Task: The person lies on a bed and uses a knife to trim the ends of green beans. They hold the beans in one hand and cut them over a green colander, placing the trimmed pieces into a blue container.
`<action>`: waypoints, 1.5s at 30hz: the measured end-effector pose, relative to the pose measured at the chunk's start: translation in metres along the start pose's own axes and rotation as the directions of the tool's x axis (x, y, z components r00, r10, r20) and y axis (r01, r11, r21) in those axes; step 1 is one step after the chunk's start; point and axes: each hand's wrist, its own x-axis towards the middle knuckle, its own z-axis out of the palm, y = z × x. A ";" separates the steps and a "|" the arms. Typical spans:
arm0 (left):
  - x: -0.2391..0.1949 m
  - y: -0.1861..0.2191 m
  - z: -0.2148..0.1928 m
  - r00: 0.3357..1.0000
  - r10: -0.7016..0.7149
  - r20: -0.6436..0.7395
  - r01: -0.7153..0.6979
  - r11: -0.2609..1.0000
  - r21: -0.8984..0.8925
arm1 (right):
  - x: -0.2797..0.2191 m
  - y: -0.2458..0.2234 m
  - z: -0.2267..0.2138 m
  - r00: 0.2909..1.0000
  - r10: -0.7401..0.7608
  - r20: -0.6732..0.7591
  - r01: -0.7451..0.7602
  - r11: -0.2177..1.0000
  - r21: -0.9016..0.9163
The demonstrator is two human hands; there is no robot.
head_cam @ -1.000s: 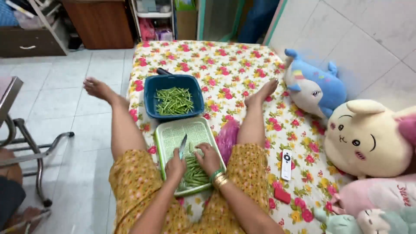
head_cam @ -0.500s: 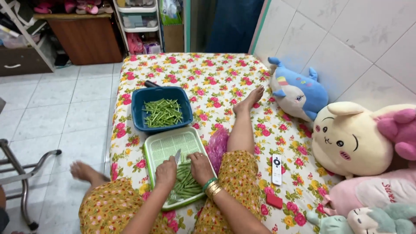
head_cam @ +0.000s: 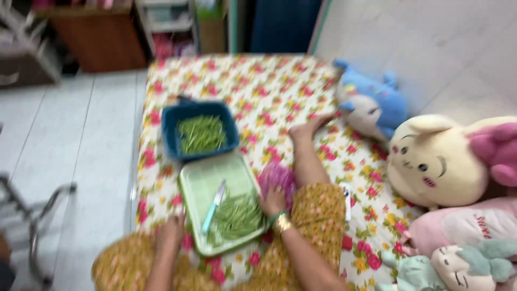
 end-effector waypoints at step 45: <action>0.042 -0.014 0.041 0.996 0.026 -0.089 -0.082 0.691 -0.718 | 0.198 0.157 0.093 0.997 -0.075 0.007 0.070 0.887 -0.456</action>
